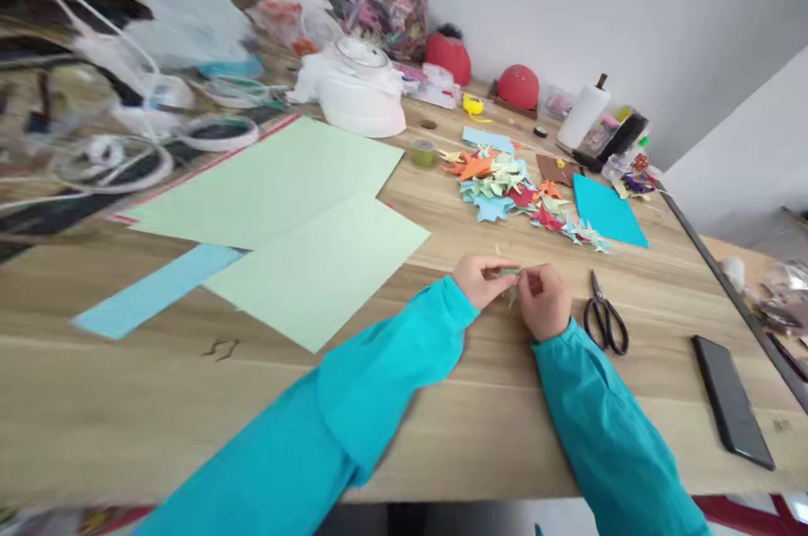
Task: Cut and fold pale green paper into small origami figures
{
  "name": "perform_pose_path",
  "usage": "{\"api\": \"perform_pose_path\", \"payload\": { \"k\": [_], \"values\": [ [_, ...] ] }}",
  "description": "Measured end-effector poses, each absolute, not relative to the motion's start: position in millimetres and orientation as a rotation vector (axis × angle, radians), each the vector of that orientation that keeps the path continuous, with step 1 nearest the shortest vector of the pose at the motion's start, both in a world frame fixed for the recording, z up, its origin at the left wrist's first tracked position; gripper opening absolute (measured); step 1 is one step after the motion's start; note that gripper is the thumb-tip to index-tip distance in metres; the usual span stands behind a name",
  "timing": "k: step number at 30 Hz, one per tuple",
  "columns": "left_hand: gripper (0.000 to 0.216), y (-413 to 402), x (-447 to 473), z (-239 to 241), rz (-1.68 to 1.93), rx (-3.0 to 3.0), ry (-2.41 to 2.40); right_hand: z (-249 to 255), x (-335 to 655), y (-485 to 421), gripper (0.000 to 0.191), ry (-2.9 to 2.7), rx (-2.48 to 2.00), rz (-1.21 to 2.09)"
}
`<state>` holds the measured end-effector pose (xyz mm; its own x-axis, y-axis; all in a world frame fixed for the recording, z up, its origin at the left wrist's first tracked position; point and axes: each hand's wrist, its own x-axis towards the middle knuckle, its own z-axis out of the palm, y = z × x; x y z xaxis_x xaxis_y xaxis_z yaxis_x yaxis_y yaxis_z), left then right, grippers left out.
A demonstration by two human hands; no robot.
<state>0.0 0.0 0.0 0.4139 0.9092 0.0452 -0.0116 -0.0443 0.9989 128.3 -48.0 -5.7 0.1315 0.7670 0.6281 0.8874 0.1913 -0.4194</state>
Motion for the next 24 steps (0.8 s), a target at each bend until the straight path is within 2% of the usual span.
{"api": "perform_pose_path", "payload": {
  "k": [12,20,24],
  "values": [
    [0.033,0,1,0,0.982,1.220,0.760,1,125,-54,0.020,-1.865,-1.626,-0.466],
    [0.037,-1,3,-1,1.028,1.198,0.734,9,123,-58,0.026,-1.907,-1.656,-0.283],
    [0.027,4,3,-3,1.059,1.072,0.816,9,120,-60,0.027,-1.888,-1.617,-0.158]
  ]
}}
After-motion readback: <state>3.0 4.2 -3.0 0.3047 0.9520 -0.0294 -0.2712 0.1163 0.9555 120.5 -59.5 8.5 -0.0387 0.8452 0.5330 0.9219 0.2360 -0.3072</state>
